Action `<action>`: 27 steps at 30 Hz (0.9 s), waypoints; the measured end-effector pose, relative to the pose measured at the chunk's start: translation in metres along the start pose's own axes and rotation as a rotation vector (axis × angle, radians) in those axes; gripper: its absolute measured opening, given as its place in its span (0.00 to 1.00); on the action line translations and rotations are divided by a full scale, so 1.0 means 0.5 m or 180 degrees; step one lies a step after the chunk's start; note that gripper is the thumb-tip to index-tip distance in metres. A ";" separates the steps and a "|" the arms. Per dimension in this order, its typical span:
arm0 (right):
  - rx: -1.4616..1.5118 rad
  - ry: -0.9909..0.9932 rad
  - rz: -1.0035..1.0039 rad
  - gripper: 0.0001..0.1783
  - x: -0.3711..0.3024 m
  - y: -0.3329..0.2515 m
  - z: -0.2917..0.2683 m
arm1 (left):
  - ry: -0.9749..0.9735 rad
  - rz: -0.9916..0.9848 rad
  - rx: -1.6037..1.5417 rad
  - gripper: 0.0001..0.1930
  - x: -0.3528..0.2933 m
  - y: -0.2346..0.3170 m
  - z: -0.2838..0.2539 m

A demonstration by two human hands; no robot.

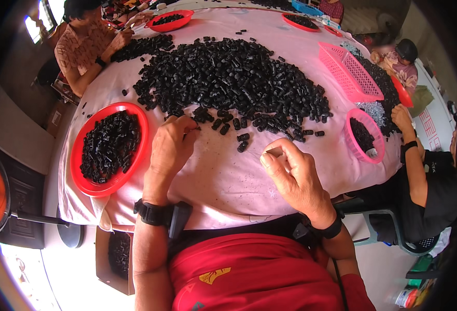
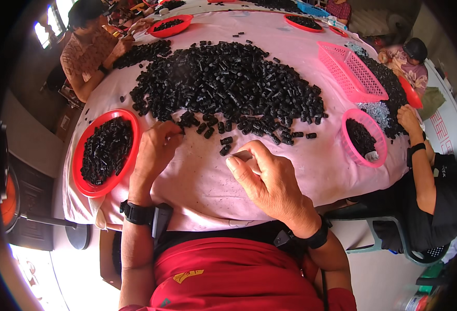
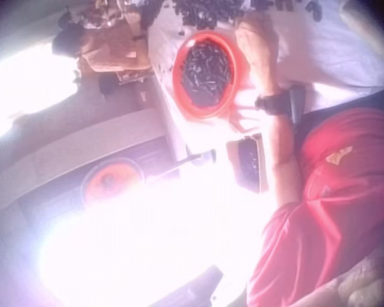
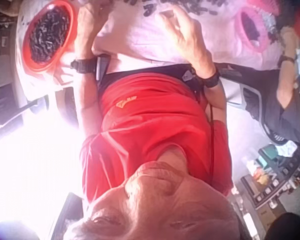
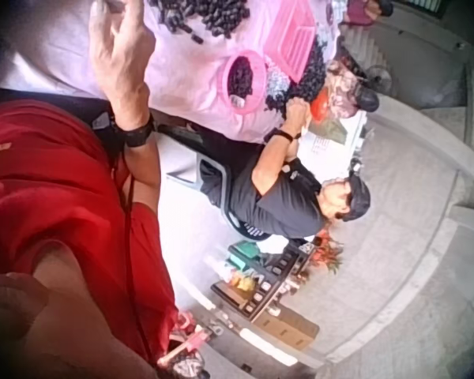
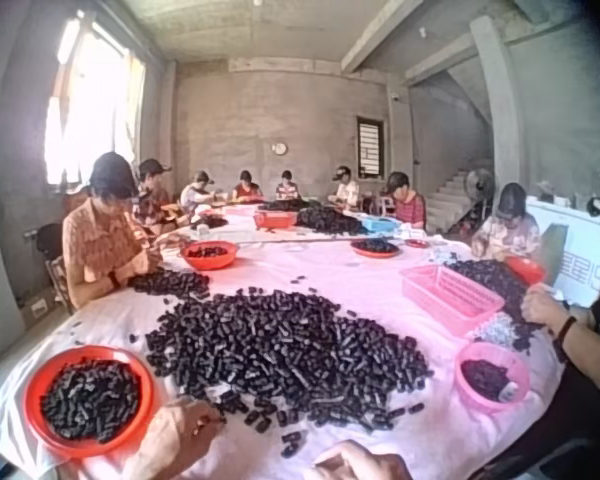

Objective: Assembling small black plastic components by hand at a production table.

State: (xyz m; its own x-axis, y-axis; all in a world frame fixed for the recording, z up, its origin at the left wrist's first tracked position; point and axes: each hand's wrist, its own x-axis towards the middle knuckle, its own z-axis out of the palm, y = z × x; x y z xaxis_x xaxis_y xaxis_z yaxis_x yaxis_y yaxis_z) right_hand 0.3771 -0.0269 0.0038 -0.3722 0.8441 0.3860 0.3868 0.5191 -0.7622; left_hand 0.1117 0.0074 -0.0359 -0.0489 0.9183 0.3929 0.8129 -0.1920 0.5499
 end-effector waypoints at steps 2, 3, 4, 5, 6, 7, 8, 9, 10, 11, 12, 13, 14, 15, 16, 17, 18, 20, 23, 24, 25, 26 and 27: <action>0.0035 0.0000 0.0039 0.10 0.000 -0.002 -0.002 | -0.0125 -0.0103 -0.0531 0.06 0.002 0.020 -0.004; 0.0073 0.0001 0.0079 0.11 -0.001 -0.002 -0.003 | -0.0252 -0.0206 -0.1058 0.07 0.004 0.033 -0.007; 0.0063 0.0006 0.0087 0.11 -0.001 0.001 -0.002 | -0.0260 -0.0202 -0.1069 0.07 0.004 0.047 -0.010; 0.0051 0.0052 -0.0081 0.11 -0.001 0.004 0.000 | -0.0674 -0.0593 -0.2112 0.07 0.002 0.065 -0.016; 0.0029 0.0097 -0.0245 0.12 -0.001 0.006 0.001 | -0.1097 -0.0987 -0.3161 0.08 0.000 0.083 -0.020; 0.0014 0.0101 -0.0236 0.12 -0.002 0.003 -0.001 | -0.1276 -0.1087 -0.3502 0.10 -0.005 0.103 -0.024; -0.0090 0.0015 -0.0153 0.13 -0.003 -0.001 -0.004 | -0.1424 -0.1300 -0.3808 0.13 -0.008 0.118 -0.022; -0.0195 -0.0069 -0.0067 0.14 -0.004 -0.004 -0.007 | -0.1661 -0.1328 -0.4176 0.14 -0.012 0.121 -0.015; -0.0219 -0.0060 -0.0047 0.14 -0.004 -0.005 -0.008 | -0.1902 -0.1354 -0.4542 0.15 -0.015 0.123 -0.008; -0.0138 -0.0042 -0.0044 0.14 -0.004 -0.007 -0.008 | -0.2036 -0.1422 -0.4723 0.14 -0.020 0.128 -0.001; -0.0057 -0.0024 -0.0042 0.15 -0.005 -0.009 -0.008 | -0.2065 -0.1418 -0.4737 0.14 -0.024 0.133 0.004; 0.0084 0.0036 -0.0082 0.15 -0.006 -0.001 -0.003 | -0.2193 -0.1492 -0.5034 0.14 -0.028 0.138 0.007; 0.0064 0.0055 -0.0061 0.15 -0.006 0.008 0.003 | -0.2326 -0.1565 -0.5326 0.14 -0.031 0.143 0.009; 0.0114 0.0190 -0.0258 0.15 -0.005 0.018 0.009 | -0.2398 -0.1574 -0.5434 0.13 -0.032 0.145 0.010; 0.0163 0.0324 -0.0457 0.15 -0.005 0.023 0.010 | -0.2431 -0.1571 -0.5442 0.13 -0.032 0.148 0.010; 0.0060 0.0264 -0.0376 0.16 -0.003 0.017 0.006 | -0.2449 -0.1577 -0.5484 0.13 -0.034 0.148 0.010; 0.0050 0.0271 -0.0362 0.16 -0.003 0.016 0.005 | -0.2466 -0.1582 -0.5526 0.13 -0.034 0.148 0.011; -0.0122 0.0255 -0.0355 0.18 -0.004 0.014 0.004 | -0.2487 -0.1562 -0.5529 0.13 -0.035 0.146 0.014; -0.0378 0.0202 -0.0355 0.21 -0.006 0.006 -0.004 | -0.2481 -0.1559 -0.5517 0.13 -0.038 0.148 0.017; -0.0380 0.0197 -0.0352 0.21 -0.005 0.004 -0.005 | -0.2509 -0.1582 -0.5510 0.13 -0.040 0.151 0.016; -0.0437 0.0227 -0.0410 0.23 -0.003 0.003 -0.006 | -0.2536 -0.1606 -0.5503 0.13 -0.042 0.154 0.015; -0.0500 0.0267 -0.0459 0.26 -0.002 0.003 -0.007 | -0.2549 -0.1611 -0.5506 0.13 -0.042 0.155 0.016; -0.0504 0.0271 -0.0447 0.26 -0.002 0.007 -0.005 | -0.2553 -0.1622 -0.5503 0.13 -0.042 0.156 0.017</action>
State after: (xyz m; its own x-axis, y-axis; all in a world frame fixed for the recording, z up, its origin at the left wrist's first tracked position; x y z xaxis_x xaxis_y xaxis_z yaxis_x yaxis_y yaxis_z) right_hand 0.3811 -0.0258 0.0021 -0.3619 0.7668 0.5302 0.4664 0.6414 -0.6092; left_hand 0.1812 -0.0239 -0.0077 0.5765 0.8110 -0.0999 -0.5502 0.4757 0.6863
